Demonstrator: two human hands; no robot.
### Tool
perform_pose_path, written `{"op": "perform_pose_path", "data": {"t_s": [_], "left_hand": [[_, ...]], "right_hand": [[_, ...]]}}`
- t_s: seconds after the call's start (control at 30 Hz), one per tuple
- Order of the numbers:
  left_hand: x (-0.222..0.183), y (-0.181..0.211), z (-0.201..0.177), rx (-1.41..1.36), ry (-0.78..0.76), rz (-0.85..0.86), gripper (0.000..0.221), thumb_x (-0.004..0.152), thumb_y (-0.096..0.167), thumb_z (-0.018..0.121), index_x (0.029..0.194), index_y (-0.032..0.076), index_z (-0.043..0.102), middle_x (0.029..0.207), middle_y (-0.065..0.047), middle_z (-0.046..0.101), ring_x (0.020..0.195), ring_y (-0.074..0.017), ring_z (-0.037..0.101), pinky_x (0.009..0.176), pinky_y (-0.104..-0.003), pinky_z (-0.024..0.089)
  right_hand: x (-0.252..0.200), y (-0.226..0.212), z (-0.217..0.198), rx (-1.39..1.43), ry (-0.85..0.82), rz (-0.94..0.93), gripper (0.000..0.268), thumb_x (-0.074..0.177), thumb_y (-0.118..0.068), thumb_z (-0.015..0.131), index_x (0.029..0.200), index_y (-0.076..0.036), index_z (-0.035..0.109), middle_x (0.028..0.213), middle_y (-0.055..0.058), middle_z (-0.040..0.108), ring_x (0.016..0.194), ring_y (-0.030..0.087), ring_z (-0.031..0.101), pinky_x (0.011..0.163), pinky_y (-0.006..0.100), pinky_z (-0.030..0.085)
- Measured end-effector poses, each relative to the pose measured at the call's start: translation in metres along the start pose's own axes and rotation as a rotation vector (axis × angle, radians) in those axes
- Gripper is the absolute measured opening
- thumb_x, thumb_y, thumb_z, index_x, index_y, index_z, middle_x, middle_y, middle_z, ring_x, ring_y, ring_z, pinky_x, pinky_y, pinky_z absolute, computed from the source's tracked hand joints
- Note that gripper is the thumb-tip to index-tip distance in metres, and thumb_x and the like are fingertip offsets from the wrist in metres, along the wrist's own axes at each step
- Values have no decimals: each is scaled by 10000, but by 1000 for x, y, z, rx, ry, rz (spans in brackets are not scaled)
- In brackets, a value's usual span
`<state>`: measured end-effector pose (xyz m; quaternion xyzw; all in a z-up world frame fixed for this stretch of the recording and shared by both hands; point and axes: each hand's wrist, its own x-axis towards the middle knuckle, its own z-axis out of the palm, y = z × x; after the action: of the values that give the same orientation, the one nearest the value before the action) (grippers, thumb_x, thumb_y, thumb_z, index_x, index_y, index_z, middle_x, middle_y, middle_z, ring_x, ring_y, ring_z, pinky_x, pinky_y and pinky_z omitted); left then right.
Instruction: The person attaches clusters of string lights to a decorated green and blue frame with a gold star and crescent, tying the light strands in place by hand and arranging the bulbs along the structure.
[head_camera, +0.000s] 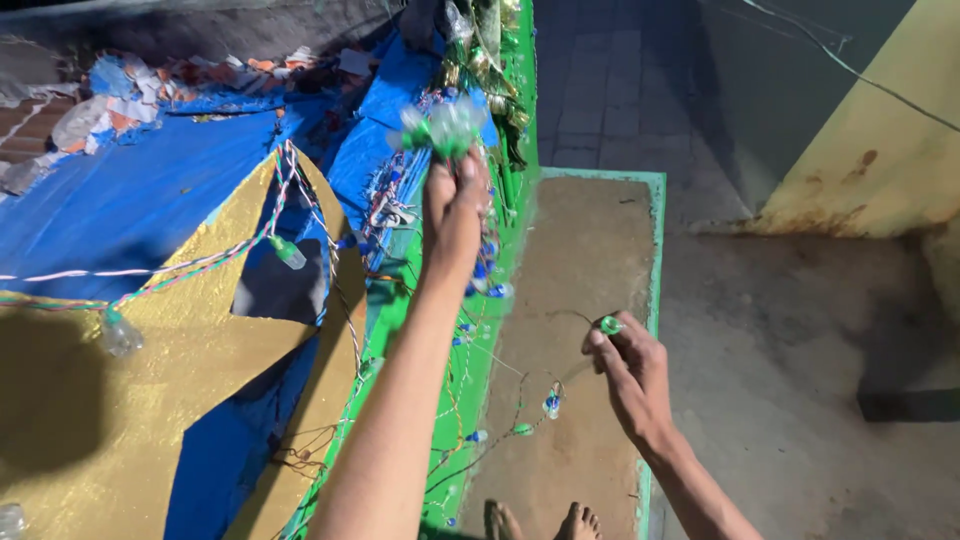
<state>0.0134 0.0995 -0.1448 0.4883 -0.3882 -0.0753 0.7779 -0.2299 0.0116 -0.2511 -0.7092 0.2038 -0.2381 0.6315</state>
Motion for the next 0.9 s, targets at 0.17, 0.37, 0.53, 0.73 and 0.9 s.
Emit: {"op": "perform_pose_path", "data": {"t_s": [0.17, 0.37, 0.53, 0.73, 0.9], "left_hand": [[-39, -47, 7, 250, 55, 10, 211, 1099, 240, 466, 1208, 73, 535, 931, 44, 462, 854, -56, 431, 819, -237, 415], [-85, -98, 15, -18, 23, -195, 311, 1052, 221, 525, 1314, 55, 506, 943, 24, 438, 861, -104, 415, 838, -282, 400], [-114, -84, 29, -174, 75, -330, 367, 1027, 200, 528, 1343, 14, 504, 1015, -44, 513, 923, -167, 492, 828, -336, 401], [-127, -36, 26, -342, -86, -214, 598, 903, 168, 469, 1477, 4, 430, 1413, -60, 588, 1326, -187, 556, 1150, -312, 410], [-119, -2, 25, 14, -130, -499, 689, 825, 94, 523, 1501, 41, 399, 1216, -160, 622, 1076, -284, 621, 857, -429, 502]], "right_hand": [[-3, -45, -2, -29, 19, -346, 244, 987, -187, 610, 862, 22, 618, 988, 45, 592, 841, 100, 560, 696, 246, 458], [20, -84, 19, 106, -23, -251, 252, 950, -247, 624, 950, 2, 665, 1028, 40, 640, 793, 108, 616, 681, 270, 519], [35, -68, 32, -207, -84, -187, 312, 969, -293, 634, 963, 8, 715, 992, 67, 631, 801, 155, 620, 684, 313, 493], [34, -72, 43, -308, -43, -345, 329, 1010, -298, 596, 1046, 10, 708, 1097, 106, 587, 955, 221, 573, 754, 348, 482], [33, -82, 40, -262, -69, -428, 339, 1039, -295, 559, 1102, 11, 693, 1188, 135, 577, 1070, 243, 571, 876, 379, 490]]}}
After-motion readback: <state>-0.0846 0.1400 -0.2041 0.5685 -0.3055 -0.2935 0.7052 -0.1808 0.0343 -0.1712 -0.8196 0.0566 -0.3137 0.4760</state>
